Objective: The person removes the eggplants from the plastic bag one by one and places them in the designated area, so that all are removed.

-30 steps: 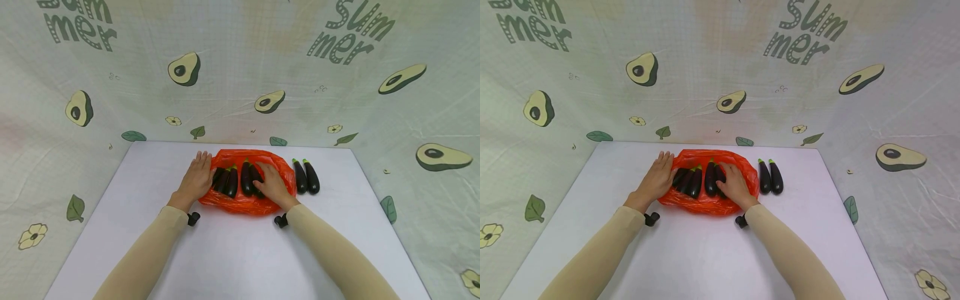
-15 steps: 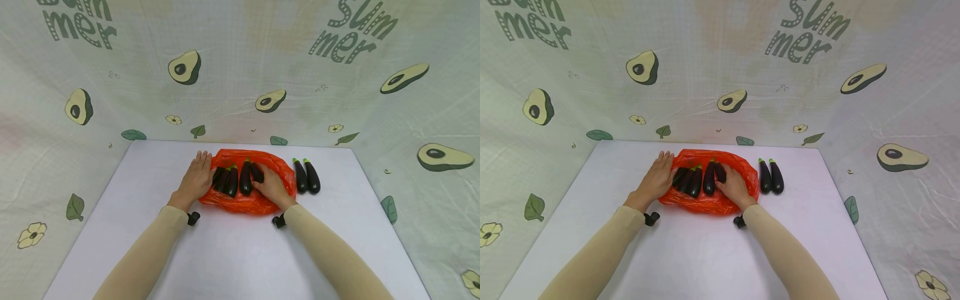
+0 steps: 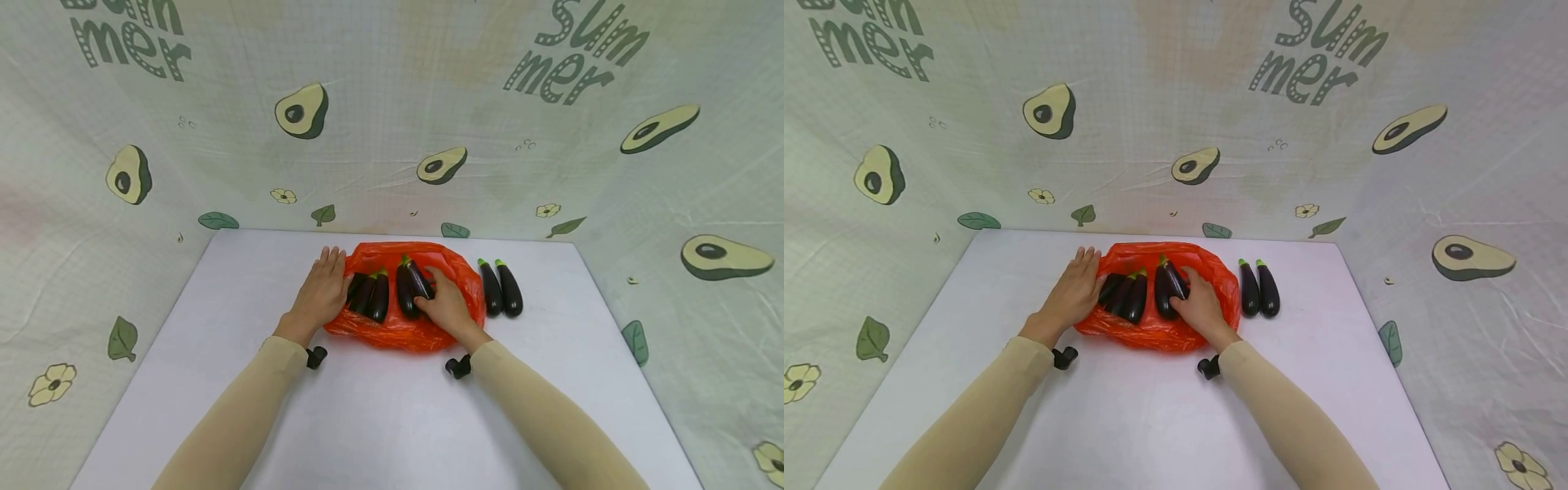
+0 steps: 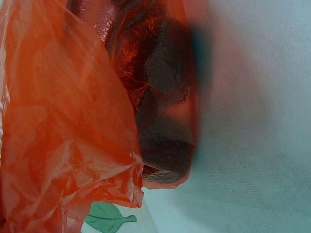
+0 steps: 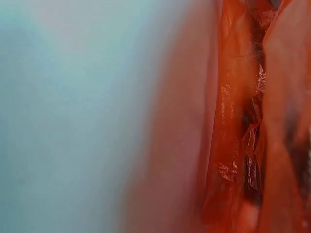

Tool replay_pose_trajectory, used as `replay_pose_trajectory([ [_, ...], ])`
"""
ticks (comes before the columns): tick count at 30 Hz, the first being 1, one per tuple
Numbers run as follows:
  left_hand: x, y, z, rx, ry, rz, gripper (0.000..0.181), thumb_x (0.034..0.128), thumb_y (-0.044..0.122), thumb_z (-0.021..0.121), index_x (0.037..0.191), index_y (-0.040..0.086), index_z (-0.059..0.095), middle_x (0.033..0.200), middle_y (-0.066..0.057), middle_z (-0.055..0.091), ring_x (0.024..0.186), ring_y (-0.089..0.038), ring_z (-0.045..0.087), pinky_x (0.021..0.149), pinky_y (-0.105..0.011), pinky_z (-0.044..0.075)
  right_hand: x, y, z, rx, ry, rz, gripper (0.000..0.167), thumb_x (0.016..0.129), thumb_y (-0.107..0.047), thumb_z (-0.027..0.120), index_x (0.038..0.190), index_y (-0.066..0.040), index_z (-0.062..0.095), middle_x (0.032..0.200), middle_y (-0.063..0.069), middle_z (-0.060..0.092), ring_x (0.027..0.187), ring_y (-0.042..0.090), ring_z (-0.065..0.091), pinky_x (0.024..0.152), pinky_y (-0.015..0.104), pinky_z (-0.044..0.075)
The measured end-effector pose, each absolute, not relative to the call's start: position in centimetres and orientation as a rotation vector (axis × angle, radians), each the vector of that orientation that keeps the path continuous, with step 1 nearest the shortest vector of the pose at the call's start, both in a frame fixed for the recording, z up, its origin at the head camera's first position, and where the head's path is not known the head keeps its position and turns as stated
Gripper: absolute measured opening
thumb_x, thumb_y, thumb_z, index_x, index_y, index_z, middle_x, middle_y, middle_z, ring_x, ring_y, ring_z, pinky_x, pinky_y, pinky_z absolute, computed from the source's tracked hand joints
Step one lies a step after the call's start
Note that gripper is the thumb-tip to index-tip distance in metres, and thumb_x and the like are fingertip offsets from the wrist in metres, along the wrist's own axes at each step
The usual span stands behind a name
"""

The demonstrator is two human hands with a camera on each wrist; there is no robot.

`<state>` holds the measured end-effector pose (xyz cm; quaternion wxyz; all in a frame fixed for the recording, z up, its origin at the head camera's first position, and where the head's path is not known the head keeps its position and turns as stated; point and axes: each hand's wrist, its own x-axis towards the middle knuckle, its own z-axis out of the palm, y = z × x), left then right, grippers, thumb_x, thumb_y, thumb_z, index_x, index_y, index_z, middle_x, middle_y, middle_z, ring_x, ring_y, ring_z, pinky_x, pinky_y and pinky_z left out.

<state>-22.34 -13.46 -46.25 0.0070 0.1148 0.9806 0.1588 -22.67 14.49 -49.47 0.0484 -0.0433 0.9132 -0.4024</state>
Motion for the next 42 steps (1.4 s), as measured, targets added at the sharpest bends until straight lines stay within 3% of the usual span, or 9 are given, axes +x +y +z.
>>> replay_pose_trajectory([
  [7, -22.3, -13.5, -46.2, 0.374, 3.073, 0.509, 0.068, 0.1139, 0.034, 0.042, 0.166, -0.004, 0.019, 0.175, -0.023, 0.017, 0.164, -0.039, 0.008, 0.132, -0.055, 0.016, -22.2, 15.0, -49.6, -0.183, 2.746, -1.292, 0.075, 0.095, -0.016, 0.074, 0.16, -0.017, 0.037, 0.148, 0.016, 0.056, 0.127, 0.038, 0.059, 0.109, 0.056, 0.053],
  [16, -22.3, -13.6, -46.4, 0.376, 3.074, 0.521, 0.069, 0.1137, 0.034, 0.043, 0.166, -0.003, 0.019, 0.175, -0.023, 0.016, 0.164, -0.039, 0.007, 0.132, -0.055, 0.014, -21.5, 15.5, -48.9, -0.174, 2.733, -1.447, 0.069, 0.097, -0.026, 0.075, 0.156, -0.016, 0.04, 0.142, 0.015, 0.059, 0.125, 0.035, 0.061, 0.108, 0.053, 0.055],
  [23, -22.3, -13.7, -46.5, 0.387, 3.087, 0.522, 0.068, 0.1126, 0.029, 0.047, 0.165, -0.005, 0.021, 0.174, -0.025, 0.019, 0.164, -0.041, 0.009, 0.131, -0.057, 0.018, -21.2, 16.2, -48.5, -0.169, 2.72, -1.555, 0.075, 0.098, -0.024, 0.077, 0.16, -0.024, 0.034, 0.146, 0.013, 0.056, 0.128, 0.036, 0.062, 0.103, 0.053, 0.058],
  [37, -22.3, -13.8, -46.4, 0.379, 3.082, 0.49, 0.068, 0.1132, 0.031, 0.045, 0.166, -0.004, 0.02, 0.174, -0.024, 0.018, 0.164, -0.04, 0.009, 0.131, -0.056, 0.016, -20.2, 18.1, -46.9, -0.148, 2.816, -1.577, 0.075, 0.096, -0.013, 0.074, 0.159, -0.017, 0.033, 0.148, 0.018, 0.052, 0.13, 0.038, 0.057, 0.108, 0.055, 0.054],
  [42, -22.2, -13.8, -46.3, 0.388, 3.089, 0.495, 0.068, 0.1128, 0.031, 0.046, 0.165, -0.005, 0.022, 0.174, -0.025, 0.019, 0.164, -0.041, 0.01, 0.131, -0.057, 0.019, -20.0, 18.9, -46.6, -0.144, 2.854, -1.562, 0.074, 0.097, -0.016, 0.074, 0.158, -0.019, 0.033, 0.154, 0.017, 0.052, 0.131, 0.038, 0.059, 0.11, 0.055, 0.053],
])
